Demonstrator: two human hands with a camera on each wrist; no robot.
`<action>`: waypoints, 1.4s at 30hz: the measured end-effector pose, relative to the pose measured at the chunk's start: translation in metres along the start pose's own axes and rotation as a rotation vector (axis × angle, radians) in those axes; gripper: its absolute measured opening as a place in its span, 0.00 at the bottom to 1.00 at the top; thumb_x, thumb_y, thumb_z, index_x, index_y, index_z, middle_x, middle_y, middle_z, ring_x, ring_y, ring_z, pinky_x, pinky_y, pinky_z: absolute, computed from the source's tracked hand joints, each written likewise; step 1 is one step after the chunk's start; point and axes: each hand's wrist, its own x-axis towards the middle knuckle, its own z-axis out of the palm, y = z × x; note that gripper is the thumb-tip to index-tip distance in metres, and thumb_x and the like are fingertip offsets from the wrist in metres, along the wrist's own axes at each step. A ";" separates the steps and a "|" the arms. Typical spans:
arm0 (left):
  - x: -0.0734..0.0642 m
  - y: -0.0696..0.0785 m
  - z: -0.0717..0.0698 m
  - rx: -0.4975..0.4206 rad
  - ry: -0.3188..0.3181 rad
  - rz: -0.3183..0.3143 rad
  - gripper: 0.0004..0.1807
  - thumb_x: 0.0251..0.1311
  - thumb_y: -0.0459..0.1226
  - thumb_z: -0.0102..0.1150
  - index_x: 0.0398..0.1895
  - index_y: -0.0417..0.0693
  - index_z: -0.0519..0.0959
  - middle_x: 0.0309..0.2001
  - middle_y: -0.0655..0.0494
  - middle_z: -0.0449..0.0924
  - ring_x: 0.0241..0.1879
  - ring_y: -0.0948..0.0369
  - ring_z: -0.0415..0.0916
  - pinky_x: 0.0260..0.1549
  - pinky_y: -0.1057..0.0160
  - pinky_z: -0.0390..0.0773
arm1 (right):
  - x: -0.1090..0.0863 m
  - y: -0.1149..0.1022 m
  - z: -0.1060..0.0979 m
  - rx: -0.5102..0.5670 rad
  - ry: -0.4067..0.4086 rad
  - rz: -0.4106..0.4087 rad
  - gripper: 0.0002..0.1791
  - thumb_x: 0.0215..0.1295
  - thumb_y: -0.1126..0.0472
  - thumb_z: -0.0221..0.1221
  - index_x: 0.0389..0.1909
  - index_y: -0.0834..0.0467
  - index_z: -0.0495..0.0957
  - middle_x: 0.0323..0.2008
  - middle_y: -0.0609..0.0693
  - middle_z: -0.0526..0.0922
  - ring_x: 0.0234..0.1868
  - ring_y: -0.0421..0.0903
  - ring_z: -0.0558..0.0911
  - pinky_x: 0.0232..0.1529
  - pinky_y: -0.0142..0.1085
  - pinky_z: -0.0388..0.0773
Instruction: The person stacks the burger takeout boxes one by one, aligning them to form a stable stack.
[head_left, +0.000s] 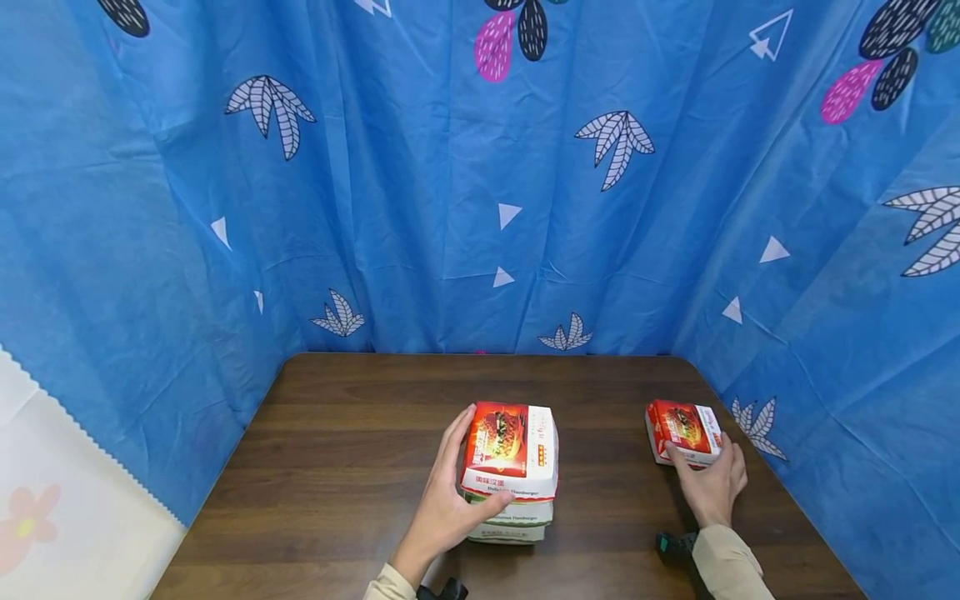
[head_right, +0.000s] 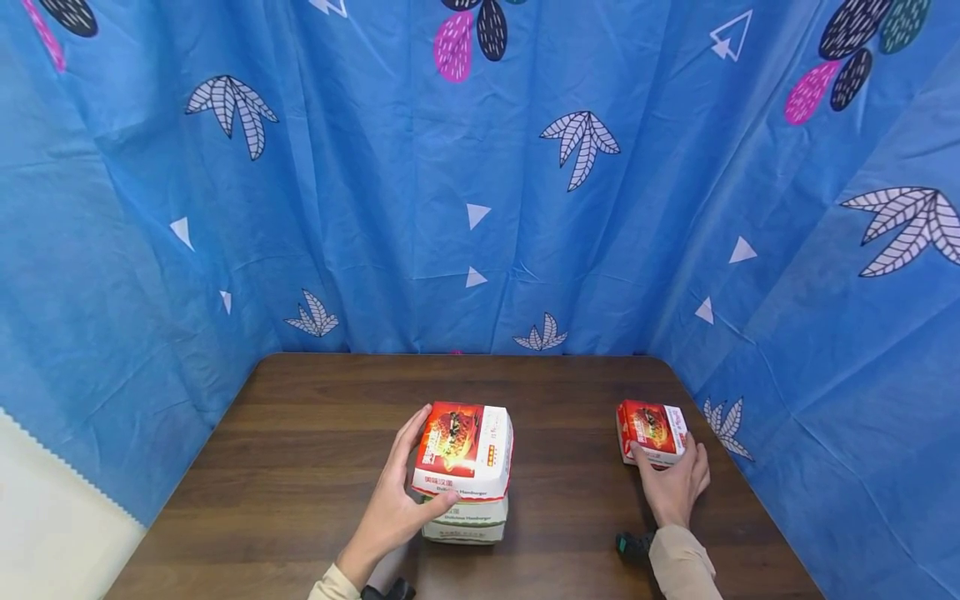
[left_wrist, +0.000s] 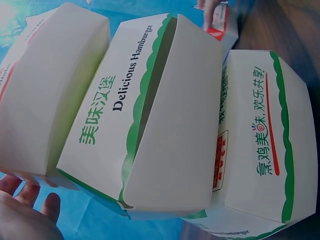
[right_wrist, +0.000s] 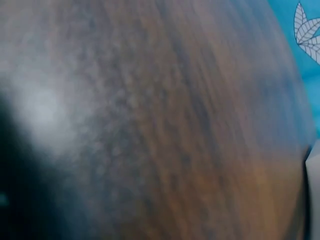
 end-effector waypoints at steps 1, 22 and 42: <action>0.000 0.000 0.000 0.005 0.002 0.000 0.60 0.50 0.47 0.80 0.83 0.63 0.51 0.81 0.64 0.51 0.72 0.55 0.59 0.64 0.48 0.75 | 0.000 0.001 0.001 0.001 -0.001 0.006 0.59 0.67 0.44 0.65 0.82 0.62 0.36 0.80 0.68 0.34 0.78 0.71 0.37 0.75 0.71 0.39; -0.002 -0.001 0.000 0.012 0.019 -0.019 0.59 0.50 0.48 0.80 0.83 0.64 0.52 0.81 0.64 0.52 0.73 0.54 0.59 0.64 0.39 0.72 | 0.003 0.006 0.007 0.067 -0.009 0.110 0.61 0.66 0.36 0.64 0.83 0.58 0.36 0.79 0.69 0.41 0.76 0.72 0.44 0.74 0.73 0.43; -0.001 0.001 -0.001 0.003 0.008 -0.040 0.58 0.52 0.48 0.79 0.83 0.62 0.52 0.80 0.64 0.52 0.72 0.54 0.60 0.64 0.45 0.75 | 0.000 0.005 0.004 0.082 0.011 0.088 0.60 0.65 0.36 0.64 0.82 0.61 0.39 0.78 0.70 0.47 0.75 0.70 0.51 0.76 0.68 0.47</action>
